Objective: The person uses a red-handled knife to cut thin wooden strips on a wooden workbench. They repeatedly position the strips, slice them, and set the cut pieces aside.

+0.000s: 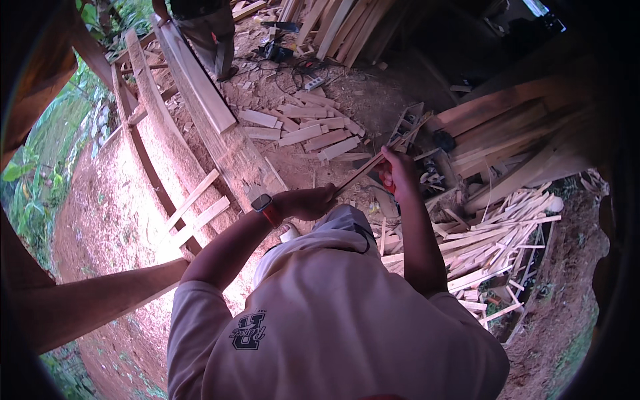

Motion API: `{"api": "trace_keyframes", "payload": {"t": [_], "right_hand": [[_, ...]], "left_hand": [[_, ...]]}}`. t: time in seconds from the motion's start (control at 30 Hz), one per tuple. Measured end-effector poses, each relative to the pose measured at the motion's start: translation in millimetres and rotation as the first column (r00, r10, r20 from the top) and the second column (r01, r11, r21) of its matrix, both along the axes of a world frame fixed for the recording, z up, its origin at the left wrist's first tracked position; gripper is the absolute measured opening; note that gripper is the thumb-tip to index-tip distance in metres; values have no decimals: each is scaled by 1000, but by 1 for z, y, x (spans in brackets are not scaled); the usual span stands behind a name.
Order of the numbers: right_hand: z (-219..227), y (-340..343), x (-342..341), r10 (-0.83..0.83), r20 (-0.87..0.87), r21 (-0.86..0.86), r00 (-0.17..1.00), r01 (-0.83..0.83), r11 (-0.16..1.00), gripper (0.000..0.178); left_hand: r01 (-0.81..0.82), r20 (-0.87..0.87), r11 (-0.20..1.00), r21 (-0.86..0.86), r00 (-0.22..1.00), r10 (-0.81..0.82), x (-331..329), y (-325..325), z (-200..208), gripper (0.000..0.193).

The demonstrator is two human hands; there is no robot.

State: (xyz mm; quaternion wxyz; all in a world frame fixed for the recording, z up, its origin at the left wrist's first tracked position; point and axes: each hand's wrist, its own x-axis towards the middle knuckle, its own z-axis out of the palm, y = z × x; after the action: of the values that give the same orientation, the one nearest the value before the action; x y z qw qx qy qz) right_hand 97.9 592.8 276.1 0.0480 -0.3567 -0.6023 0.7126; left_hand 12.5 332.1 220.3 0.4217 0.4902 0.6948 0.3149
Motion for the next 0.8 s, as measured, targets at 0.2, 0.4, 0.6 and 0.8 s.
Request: {"api": "trace_keyframes", "payload": {"t": [0.2,0.4,0.6,0.8], "right_hand": [[6,-5,4,9,6,37,1000,-10,999,26],[-5,0,1,3,-17,-17,1000,-3,1000,27],[-17,1,4,-86,8,79,996,85,993,27],[-34,17,11,-167,-35,-131,985,161,978,31]], "left_hand": [[-54,-26,997,47,998,55,16,-3,-3,29],[31,-357,972,231,932,55,12,-12,-58,31],[-204,-700,964,170,663,264,36,-2,-2,32],[-364,-842,918,156,437,316,38,26,24,49]]}}
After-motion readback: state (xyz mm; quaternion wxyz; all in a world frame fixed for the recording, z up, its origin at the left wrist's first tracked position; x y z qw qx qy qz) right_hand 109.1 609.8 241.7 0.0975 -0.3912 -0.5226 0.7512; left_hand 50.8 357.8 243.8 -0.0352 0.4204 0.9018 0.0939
